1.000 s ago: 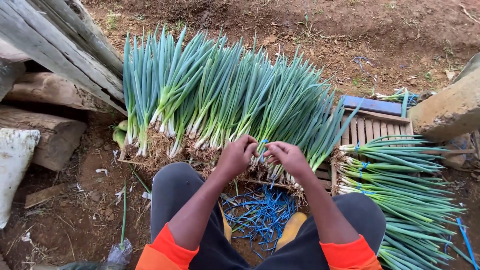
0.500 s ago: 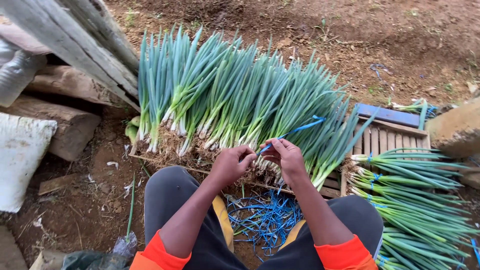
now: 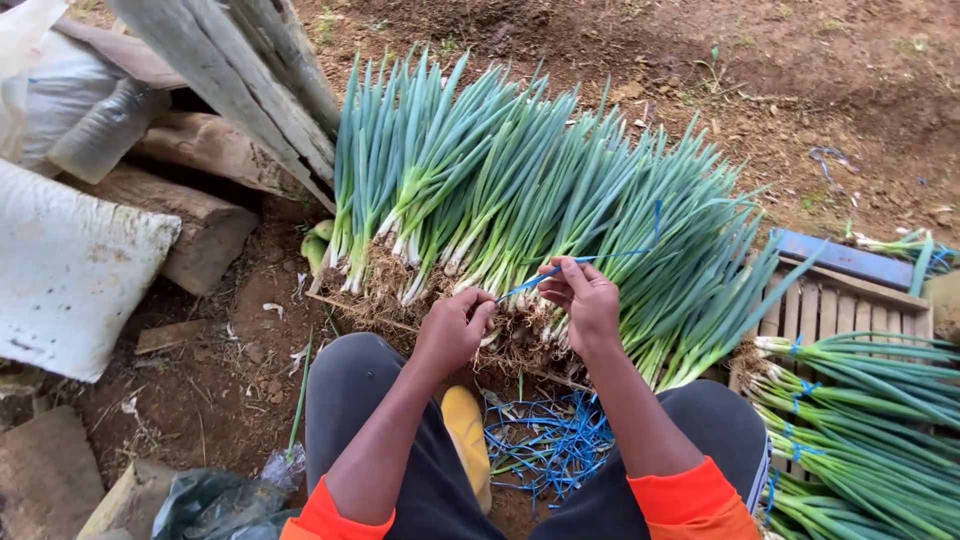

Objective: Bundling harvested green onions using plastic ties on a wooden platform.

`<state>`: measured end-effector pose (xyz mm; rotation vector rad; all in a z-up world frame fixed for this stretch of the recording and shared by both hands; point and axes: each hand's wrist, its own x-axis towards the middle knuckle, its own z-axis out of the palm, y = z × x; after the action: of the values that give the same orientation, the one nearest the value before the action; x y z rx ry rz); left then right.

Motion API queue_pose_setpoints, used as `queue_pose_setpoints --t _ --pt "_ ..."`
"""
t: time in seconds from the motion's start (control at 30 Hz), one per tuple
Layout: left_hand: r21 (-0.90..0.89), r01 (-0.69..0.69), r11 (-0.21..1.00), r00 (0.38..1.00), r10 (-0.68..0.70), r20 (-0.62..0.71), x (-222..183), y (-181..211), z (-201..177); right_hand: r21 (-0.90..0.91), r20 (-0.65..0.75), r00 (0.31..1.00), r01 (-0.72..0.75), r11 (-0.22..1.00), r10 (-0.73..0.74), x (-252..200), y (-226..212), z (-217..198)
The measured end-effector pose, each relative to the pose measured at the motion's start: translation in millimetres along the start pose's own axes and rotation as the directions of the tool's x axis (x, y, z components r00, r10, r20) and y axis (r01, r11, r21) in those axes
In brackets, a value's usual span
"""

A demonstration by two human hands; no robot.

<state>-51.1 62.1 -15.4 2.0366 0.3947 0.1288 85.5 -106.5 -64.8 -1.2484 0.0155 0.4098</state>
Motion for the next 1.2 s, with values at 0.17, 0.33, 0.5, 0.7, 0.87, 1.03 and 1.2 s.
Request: queue_pose_setpoints --t 0.17,0.33,0.5,0.7,0.87,1.03,1.2 --pt "0.002 -0.005 1.000 0.999 0.005 0.047 12.4 5.0 16.8 0.020 -0.112 0.992 0.058 0.998 -0.055 5.8 -4.1 -31.7" --pt "0.035 -0.027 0.999 0.997 0.025 0.079 20.9 18.2 33.4 0.035 -0.224 0.970 0.101 0.994 -0.090 3.4 -11.8 -64.8" --pt "0.025 0.057 0.998 0.991 -0.059 0.120 26.8 37.5 44.8 0.035 -0.319 0.939 0.148 0.988 -0.129 0.2 -21.3 -93.1" --pt "0.073 0.070 0.995 0.987 -0.080 0.140 28.6 40.7 55.8 0.095 -0.389 0.909 0.203 0.975 -0.151 -5.6 -33.2 -121.8" --pt "-0.014 0.089 0.996 0.994 -0.088 0.064 40.0 20.5 67.0 0.148 -0.416 0.897 0.230 0.962 -0.150 -7.3 -36.9 -151.1" --pt "-0.115 0.047 0.992 0.997 -0.054 -0.053 50.2 27.7 53.5 0.189 -0.434 0.886 0.265 0.945 -0.162 -10.5 -46.7 -175.3" --pt "-0.169 0.015 0.986 0.993 -0.035 -0.116 48.4 22.7 46.1 0.222 -0.467 0.873 0.273 0.936 -0.144 -15.7 -52.8 -189.4"
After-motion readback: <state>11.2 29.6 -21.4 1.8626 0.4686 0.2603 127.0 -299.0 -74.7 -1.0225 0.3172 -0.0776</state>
